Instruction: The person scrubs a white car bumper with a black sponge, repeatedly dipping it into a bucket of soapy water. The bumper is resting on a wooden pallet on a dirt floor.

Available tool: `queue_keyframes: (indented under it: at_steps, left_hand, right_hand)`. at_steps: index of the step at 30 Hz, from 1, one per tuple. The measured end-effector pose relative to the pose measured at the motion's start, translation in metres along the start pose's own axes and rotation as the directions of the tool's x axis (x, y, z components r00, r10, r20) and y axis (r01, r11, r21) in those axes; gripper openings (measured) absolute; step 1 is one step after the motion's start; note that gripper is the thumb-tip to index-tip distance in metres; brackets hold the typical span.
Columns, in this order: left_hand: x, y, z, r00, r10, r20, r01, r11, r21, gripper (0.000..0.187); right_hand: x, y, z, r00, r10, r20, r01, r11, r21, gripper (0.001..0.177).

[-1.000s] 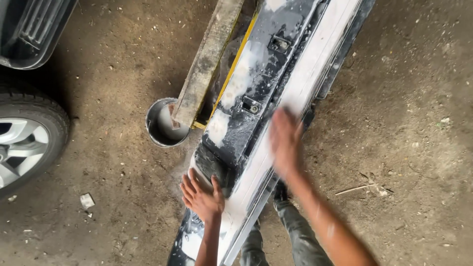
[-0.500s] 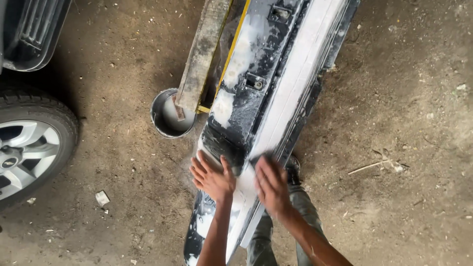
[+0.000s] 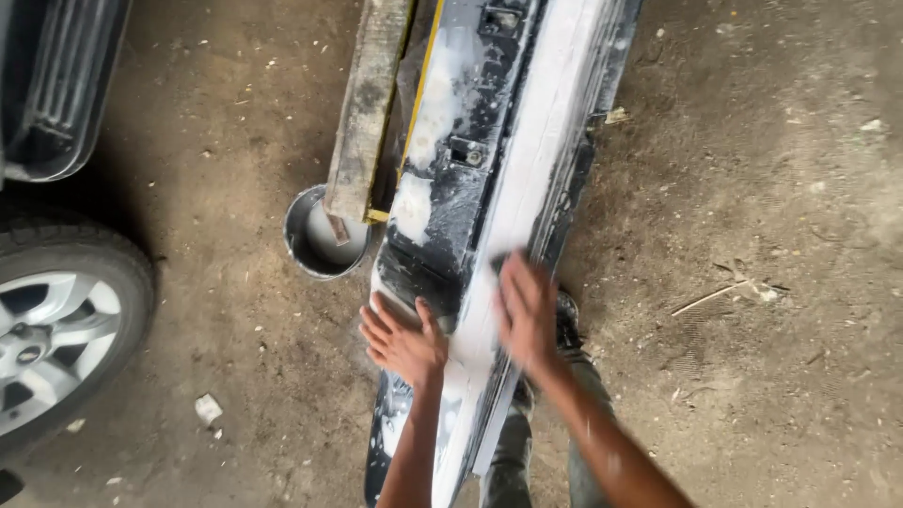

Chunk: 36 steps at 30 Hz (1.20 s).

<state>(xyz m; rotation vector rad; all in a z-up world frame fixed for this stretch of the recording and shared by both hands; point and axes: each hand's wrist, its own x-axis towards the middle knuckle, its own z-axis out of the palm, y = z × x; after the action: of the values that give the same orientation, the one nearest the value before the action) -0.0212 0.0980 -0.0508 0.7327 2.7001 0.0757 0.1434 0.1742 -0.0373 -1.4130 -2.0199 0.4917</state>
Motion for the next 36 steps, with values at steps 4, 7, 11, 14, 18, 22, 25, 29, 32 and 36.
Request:
queue_keyframes:
  at_steps: [4, 7, 11, 14, 18, 22, 25, 29, 32, 36]
  left_hand:
    - [0.001, 0.012, -0.016, 1.0, -0.029, -0.006, 0.029, 0.999, -0.024, 0.086]
    - [-0.002, 0.015, -0.017, 1.0, 0.008, -0.011, -0.008, 0.998, -0.067, 0.087]
    - [-0.002, 0.014, -0.016, 0.999, 0.012, -0.047, -0.015, 0.997, -0.07, 0.089]
    - [-0.003, 0.018, -0.011, 0.997, 0.041, -0.065, -0.048, 0.993, -0.105, 0.089]
    - [-0.015, 0.031, -0.01, 0.875, 0.461, -0.147, -0.475, 0.876, -0.082, 0.07]
    - [-0.004, 0.082, -0.012, 0.911, 0.401, 0.1, -0.397, 0.916, -0.056, 0.062]
    - [-0.006, 0.086, -0.008, 0.913, 0.34, 0.226, -0.352, 0.936, 0.01, 0.066]
    - [-0.005, 0.087, -0.002, 0.923, 0.354, 0.151, -0.354, 0.935, -0.025, 0.067]
    - [-0.013, 0.089, -0.016, 0.931, 0.345, 0.121, -0.344, 0.938, -0.034, 0.068]
    - [-0.003, 0.097, -0.011, 0.945, 0.292, 0.145, -0.292, 0.956, -0.024, 0.068]
  right_hand:
    - [0.134, 0.074, 0.024, 0.989, 0.092, -0.113, -0.094, 0.996, -0.008, 0.058]
    - [0.109, 0.026, 0.01, 0.979, 0.171, -0.108, -0.17, 0.985, 0.015, 0.054]
    - [0.012, -0.003, 0.009, 0.985, -0.04, -0.166, 0.072, 0.978, 0.195, 0.053]
    - [0.094, 0.057, 0.013, 0.994, 0.003, -0.107, 0.005, 0.997, 0.071, 0.048]
    - [0.171, 0.081, 0.001, 0.993, 0.115, -0.03, -0.112, 0.989, 0.094, 0.051]
    - [0.056, 0.024, 0.007, 0.988, 0.071, -0.135, -0.058, 0.993, 0.099, 0.056]
    - [0.056, 0.038, 0.007, 0.989, -0.02, -0.147, 0.031, 0.997, 0.071, 0.049]
    - [0.181, 0.096, 0.001, 0.995, 0.064, -0.075, -0.063, 0.998, 0.023, 0.052]
    - [0.167, 0.071, -0.002, 0.985, 0.159, -0.066, -0.151, 0.982, 0.114, 0.054]
    - [0.027, -0.01, -0.006, 0.991, 0.037, -0.129, -0.028, 0.997, 0.076, 0.051]
